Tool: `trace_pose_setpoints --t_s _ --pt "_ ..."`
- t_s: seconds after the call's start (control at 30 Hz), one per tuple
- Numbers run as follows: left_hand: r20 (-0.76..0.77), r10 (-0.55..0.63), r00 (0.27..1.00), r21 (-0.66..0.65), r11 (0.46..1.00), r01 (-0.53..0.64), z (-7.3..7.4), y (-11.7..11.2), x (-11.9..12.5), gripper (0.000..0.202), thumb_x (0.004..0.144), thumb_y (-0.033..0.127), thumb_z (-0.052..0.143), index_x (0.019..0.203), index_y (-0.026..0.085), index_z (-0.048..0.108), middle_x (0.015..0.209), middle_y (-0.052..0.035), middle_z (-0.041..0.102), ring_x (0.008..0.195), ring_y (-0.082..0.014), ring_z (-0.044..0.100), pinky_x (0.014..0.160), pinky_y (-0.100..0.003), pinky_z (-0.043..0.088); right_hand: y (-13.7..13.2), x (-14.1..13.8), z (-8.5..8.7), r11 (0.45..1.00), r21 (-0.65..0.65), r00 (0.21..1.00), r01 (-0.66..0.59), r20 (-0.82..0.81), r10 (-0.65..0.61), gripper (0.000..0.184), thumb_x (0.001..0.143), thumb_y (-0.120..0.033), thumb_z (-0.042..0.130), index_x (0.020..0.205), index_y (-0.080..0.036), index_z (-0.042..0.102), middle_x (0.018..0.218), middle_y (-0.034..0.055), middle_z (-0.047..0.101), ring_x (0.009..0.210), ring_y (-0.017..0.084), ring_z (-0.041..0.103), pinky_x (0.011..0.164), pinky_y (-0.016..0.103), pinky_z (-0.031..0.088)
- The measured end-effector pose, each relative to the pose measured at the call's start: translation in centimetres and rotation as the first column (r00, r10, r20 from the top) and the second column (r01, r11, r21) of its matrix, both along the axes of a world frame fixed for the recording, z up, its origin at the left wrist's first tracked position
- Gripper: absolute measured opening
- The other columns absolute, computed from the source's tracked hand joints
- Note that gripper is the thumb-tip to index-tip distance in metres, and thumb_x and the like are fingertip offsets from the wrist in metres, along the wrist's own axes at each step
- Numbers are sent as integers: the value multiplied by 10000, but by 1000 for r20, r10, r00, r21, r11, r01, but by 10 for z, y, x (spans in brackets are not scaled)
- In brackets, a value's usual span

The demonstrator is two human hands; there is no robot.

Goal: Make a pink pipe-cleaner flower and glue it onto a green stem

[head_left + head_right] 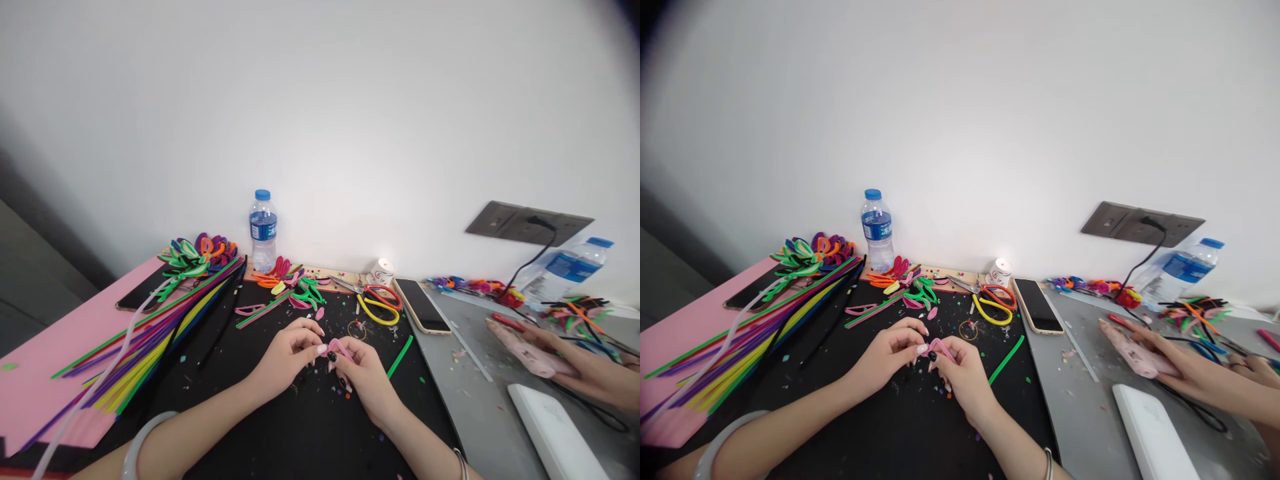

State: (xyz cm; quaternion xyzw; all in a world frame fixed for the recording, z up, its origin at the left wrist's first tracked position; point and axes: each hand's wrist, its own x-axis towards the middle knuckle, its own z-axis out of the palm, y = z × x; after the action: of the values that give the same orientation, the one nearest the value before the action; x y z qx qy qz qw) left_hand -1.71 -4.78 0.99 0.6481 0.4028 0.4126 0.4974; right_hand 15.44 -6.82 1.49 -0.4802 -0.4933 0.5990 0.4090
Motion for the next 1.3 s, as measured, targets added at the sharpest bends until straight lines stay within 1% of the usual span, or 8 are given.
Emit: trace_pose_setpoints --t_s 0.17,0.37,0.53,0.7,0.83,1.07,1.3 --pt "9 -12 1000 -8 1000 12 -1 1 0 205 795 295 589 698 126 651 975 -60 533 596 -77 483 532 -210 413 0 0 -1 1000 8 1000 -3 -8 3 139 743 -297 637 767 -164 606 581 -40 557 412 54 327 368 175 284" --pt "3 -16 1000 -17 1000 16 -1 1 0 220 791 309 588 685 126 648 973 -67 544 654 -104 514 559 -217 425 0 0 0 1000 0 1000 -20 -21 20 165 734 -326 651 761 -169 608 581 -38 557 411 57 333 364 175 284" --pt "25 -26 999 -51 998 27 0 1 -1 212 789 307 594 688 129 649 984 -58 537 624 -87 499 554 -214 415 0 1 -2 999 20 999 -26 -35 27 151 751 -316 641 784 -173 605 609 -34 564 424 57 345 367 170 279" --pt "35 -37 999 -75 996 40 1 1 0 206 785 301 600 689 125 651 986 -54 530 607 -75 473 548 -210 393 0 2 -3 999 20 999 -39 -24 40 127 766 -294 626 782 -172 596 569 -53 525 420 56 331 370 171 284" --pt "63 -52 997 -96 994 58 2 1 -1 201 785 300 602 699 125 651 995 -53 521 583 -64 450 548 -213 394 -1 1 0 999 22 999 -34 -14 34 142 757 -303 638 769 -168 595 577 -49 529 428 57 334 372 172 281" --pt "89 -60 994 -112 991 70 3 0 0 198 773 290 615 674 120 645 991 -54 510 623 -80 471 556 -218 398 0 1 1 999 20 999 -44 -13 44 157 757 -315 637 762 -165 590 571 -49 521 424 55 332 370 171 283" --pt "94 -78 993 -138 986 90 4 1 -2 198 777 287 616 680 119 656 998 -49 503 657 -87 477 574 -213 389 0 2 1 998 36 998 -59 -2 59 114 761 -268 611 754 -157 582 570 -47 525 424 54 335 374 165 291"
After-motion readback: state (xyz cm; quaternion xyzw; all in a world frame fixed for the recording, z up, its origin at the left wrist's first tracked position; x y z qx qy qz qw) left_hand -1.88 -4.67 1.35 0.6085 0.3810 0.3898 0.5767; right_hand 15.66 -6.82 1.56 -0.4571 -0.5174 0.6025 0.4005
